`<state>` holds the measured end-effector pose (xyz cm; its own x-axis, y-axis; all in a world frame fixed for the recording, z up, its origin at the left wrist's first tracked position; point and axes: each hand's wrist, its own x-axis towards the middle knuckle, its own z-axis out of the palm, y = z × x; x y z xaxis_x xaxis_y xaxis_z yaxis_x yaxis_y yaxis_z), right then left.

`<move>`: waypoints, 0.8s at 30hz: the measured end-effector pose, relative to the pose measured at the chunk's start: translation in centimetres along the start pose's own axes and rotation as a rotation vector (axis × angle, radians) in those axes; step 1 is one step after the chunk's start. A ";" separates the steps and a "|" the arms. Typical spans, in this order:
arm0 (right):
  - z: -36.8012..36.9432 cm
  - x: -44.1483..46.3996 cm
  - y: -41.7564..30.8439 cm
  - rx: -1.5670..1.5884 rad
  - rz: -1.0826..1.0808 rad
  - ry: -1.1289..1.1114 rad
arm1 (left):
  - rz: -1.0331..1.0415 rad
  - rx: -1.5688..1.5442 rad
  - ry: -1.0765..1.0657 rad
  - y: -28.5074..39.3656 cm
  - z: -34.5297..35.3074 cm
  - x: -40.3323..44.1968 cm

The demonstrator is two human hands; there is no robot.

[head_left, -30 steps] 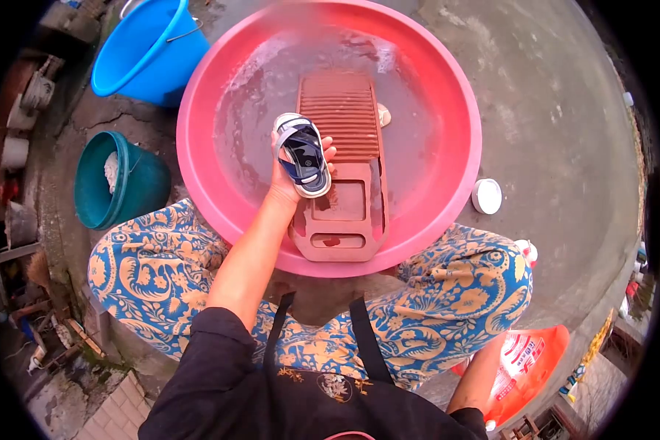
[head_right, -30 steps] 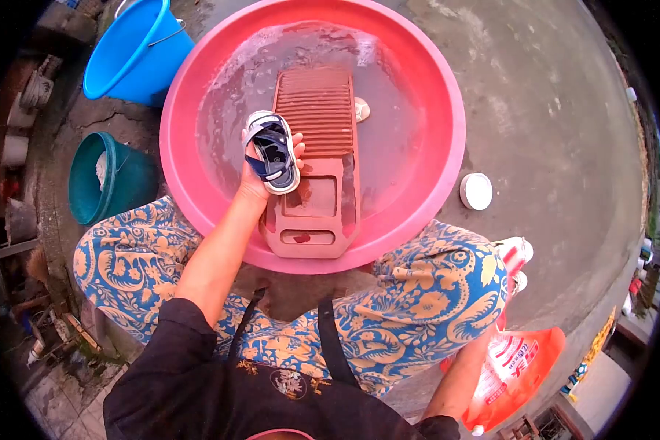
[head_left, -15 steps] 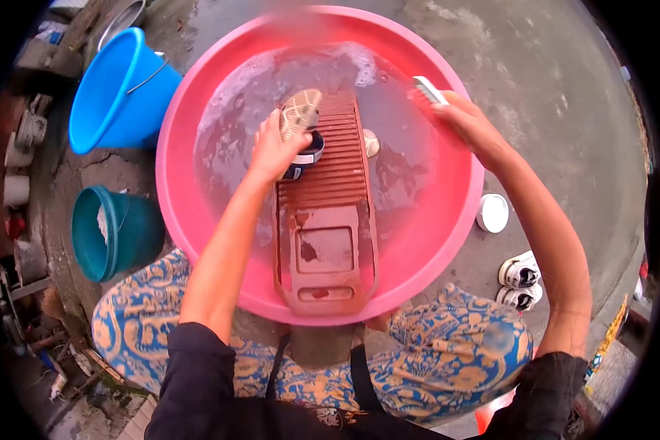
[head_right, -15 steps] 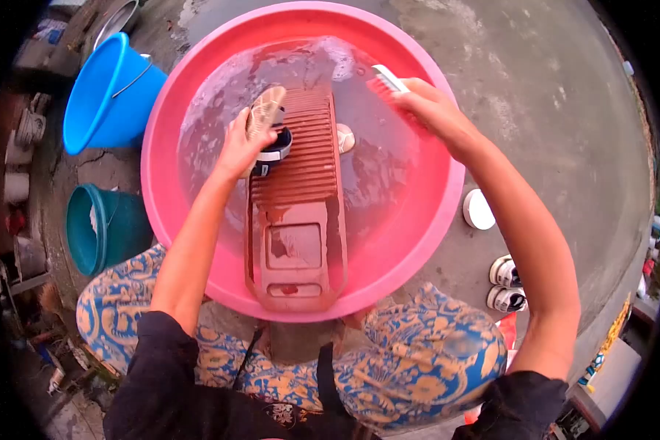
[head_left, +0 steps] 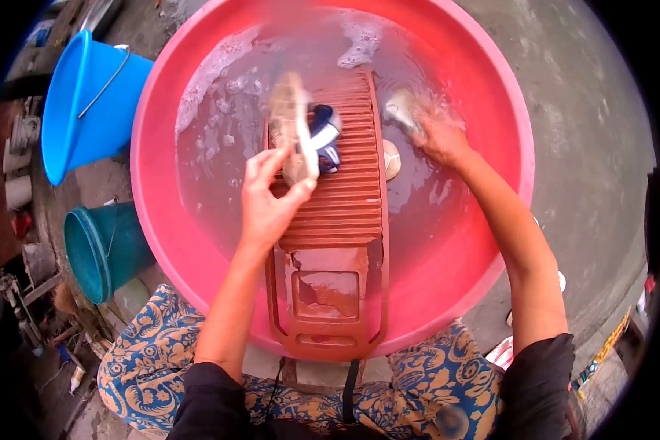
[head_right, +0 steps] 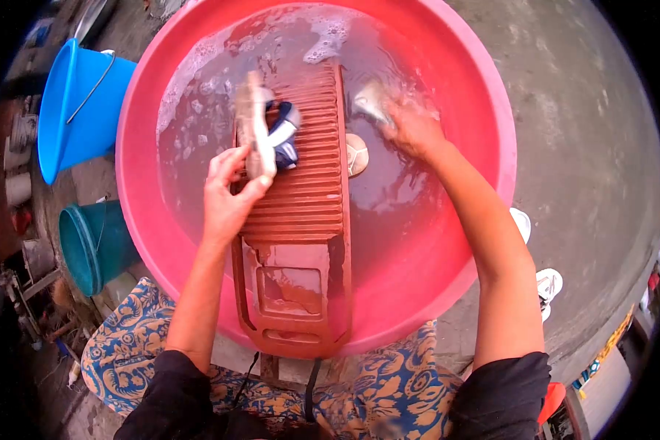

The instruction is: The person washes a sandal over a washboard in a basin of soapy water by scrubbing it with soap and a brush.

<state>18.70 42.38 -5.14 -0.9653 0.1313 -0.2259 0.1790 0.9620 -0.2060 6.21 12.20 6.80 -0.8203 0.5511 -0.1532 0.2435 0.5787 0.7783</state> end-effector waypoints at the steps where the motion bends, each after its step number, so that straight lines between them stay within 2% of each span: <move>1: -0.4 0.8 -0.1 0.025 0.158 -0.021 | 0.149 0.144 0.035 -0.4 0.9 -0.2; 2: -1.0 1.2 -0.5 0.056 0.322 -0.043 | 0.193 0.238 0.049 0.6 1.6 -0.3; 3: -1.7 1.0 -0.5 0.366 0.359 0.084 | 0.223 0.290 0.053 0.8 2.2 -0.1; 4: -1.9 1.3 -0.5 0.368 0.375 0.092 | 0.256 0.340 0.061 0.8 2.7 0.5; 6: -2.3 2.3 -0.2 0.994 0.468 0.033 | 0.293 0.377 0.054 1.1 3.4 1.4; 7: -1.5 2.2 -0.4 1.177 0.535 0.028 | 0.303 0.415 0.055 1.1 3.6 1.5; 8: -2.5 1.6 -1.4 1.174 0.547 0.024 | 0.301 0.408 0.045 0.6 4.0 1.3; 10: -5.2 0.8 -3.0 1.196 0.569 0.222 | 0.277 0.310 0.084 -0.4 4.9 1.6; 11: -6.2 0.6 -3.4 1.233 0.544 0.235 | 0.266 0.298 0.098 -0.2 5.0 1.5; 12: -6.5 0.9 -3.7 1.229 0.553 0.232 | 0.263 0.291 0.090 0.1 4.9 1.5; 14: -7.8 2.1 -4.5 0.921 0.221 0.502 | 0.238 0.063 0.025 1.3 3.9 1.5; 16: -9.9 2.6 -6.7 0.743 0.071 0.511 | 0.240 0.062 -0.076 2.9 1.1 1.1; 18: -12.4 1.7 -10.2 0.380 -0.098 0.544 | 0.326 0.149 -0.165 3.6 -1.7 0.3; 20: -10.9 0.5 -13.9 0.317 -0.232 0.405 | 0.274 0.149 -0.239 2.8 -2.3 -0.6; 21: -8.2 0.6 -14.8 0.348 -0.298 0.494 | 0.223 0.140 -0.303 2.4 -2.4 -1.1; 22: -7.6 0.8 -14.7 0.351 -0.299 0.485 | 0.228 0.131 -0.239 2.2 -1.7 -1.7; 24: -6.8 2.0 -13.1 0.244 -0.156 0.455 | 0.244 0.009 -0.203 1.3 -0.5 -1.8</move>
<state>13.17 31.67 3.54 -0.9593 0.1336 0.2490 0.0135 0.9018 -0.4320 7.80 11.65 8.39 -0.6171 0.7825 -0.0823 0.4254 0.4198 0.8017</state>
